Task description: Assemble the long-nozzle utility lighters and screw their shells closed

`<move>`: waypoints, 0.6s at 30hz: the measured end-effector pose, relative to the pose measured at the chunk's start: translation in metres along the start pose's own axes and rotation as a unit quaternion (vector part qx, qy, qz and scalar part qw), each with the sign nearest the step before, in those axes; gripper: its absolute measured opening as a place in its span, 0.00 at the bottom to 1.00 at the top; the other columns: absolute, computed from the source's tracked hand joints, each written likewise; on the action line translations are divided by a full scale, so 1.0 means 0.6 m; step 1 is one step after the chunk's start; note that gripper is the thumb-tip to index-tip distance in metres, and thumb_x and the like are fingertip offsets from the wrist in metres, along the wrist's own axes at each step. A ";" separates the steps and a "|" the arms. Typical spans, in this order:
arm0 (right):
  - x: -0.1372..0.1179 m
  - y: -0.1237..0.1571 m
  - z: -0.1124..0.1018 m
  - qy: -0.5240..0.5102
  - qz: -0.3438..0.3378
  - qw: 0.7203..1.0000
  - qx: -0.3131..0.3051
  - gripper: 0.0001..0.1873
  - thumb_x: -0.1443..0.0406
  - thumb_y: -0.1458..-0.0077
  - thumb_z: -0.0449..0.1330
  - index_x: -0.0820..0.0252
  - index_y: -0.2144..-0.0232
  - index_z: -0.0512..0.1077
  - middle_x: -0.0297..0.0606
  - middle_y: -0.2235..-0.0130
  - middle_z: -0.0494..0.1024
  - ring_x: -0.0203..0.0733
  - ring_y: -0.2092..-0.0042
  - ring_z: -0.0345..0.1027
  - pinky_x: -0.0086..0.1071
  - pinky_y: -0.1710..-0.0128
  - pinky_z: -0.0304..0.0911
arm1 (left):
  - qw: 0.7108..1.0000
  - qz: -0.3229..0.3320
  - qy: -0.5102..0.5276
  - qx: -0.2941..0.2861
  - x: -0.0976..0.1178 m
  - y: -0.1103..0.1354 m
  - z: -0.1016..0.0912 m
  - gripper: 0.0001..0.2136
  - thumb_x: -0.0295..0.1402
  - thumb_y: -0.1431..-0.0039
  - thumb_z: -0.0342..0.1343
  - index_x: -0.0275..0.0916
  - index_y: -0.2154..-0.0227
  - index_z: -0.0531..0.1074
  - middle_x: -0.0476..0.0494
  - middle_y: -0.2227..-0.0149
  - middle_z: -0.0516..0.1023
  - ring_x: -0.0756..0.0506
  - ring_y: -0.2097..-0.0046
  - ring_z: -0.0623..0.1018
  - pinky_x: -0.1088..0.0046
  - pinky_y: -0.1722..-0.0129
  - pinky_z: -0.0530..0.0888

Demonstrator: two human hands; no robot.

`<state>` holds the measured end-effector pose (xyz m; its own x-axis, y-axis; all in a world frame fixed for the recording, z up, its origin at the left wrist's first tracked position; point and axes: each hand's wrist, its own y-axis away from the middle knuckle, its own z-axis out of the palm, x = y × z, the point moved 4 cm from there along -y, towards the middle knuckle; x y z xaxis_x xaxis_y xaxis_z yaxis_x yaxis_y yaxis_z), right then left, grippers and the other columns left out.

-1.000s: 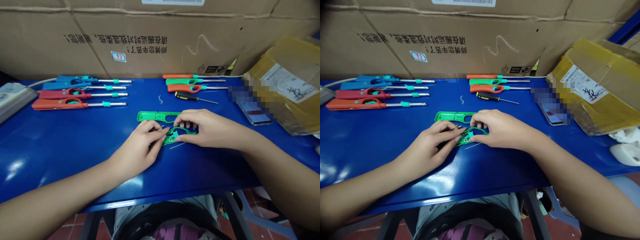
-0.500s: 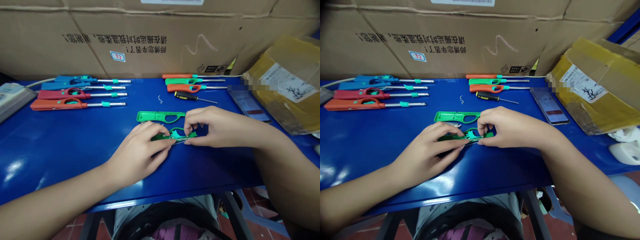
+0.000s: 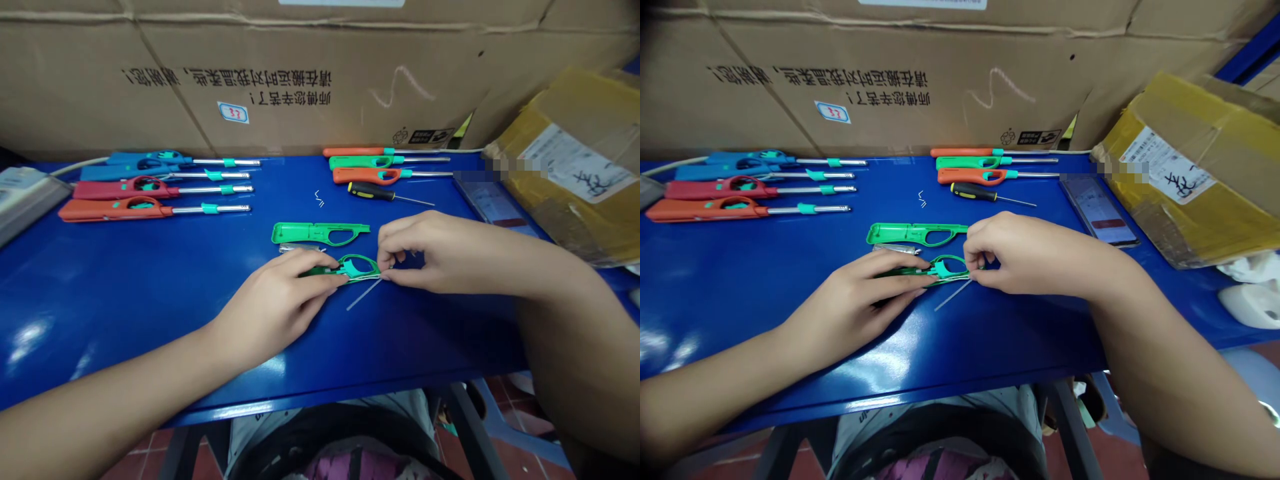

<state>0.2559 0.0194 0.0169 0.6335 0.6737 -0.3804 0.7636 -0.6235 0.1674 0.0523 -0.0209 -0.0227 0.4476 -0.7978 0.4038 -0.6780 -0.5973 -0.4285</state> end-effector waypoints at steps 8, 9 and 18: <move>0.029 0.025 -0.002 0.010 0.104 0.992 -0.072 0.10 0.55 0.46 0.64 0.54 0.68 0.73 0.31 0.67 0.77 0.39 0.67 0.68 0.31 0.69 0.57 | 1.000 -0.002 -0.007 -0.004 -0.002 -0.001 0.002 0.12 0.25 0.34 0.56 0.39 0.51 0.79 0.39 0.51 0.79 0.40 0.50 0.79 0.58 0.52 0.78; 0.033 0.028 -0.001 0.014 0.116 0.989 -0.092 0.09 0.56 0.46 0.63 0.53 0.69 0.73 0.31 0.68 0.77 0.38 0.68 0.67 0.31 0.70 0.57 | 1.000 -0.003 -0.007 -0.003 -0.002 -0.001 0.002 0.12 0.25 0.34 0.56 0.39 0.51 0.79 0.39 0.51 0.79 0.40 0.50 0.79 0.58 0.52 0.79; 0.039 0.029 -0.006 0.010 0.140 0.987 -0.077 0.04 0.65 0.43 0.59 0.54 0.71 0.72 0.29 0.69 0.78 0.36 0.70 0.67 0.30 0.72 0.55 | 1.000 0.005 -0.017 -0.005 -0.001 0.002 -0.002 0.12 0.24 0.35 0.57 0.38 0.52 0.80 0.39 0.51 0.80 0.39 0.50 0.79 0.57 0.53 0.80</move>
<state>0.2845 0.0259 0.0141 0.8233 0.4924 -0.2824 0.5676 -0.7194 0.4004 0.0507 -0.0208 -0.0225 0.4609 -0.8060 0.3713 -0.6885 -0.5888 -0.4234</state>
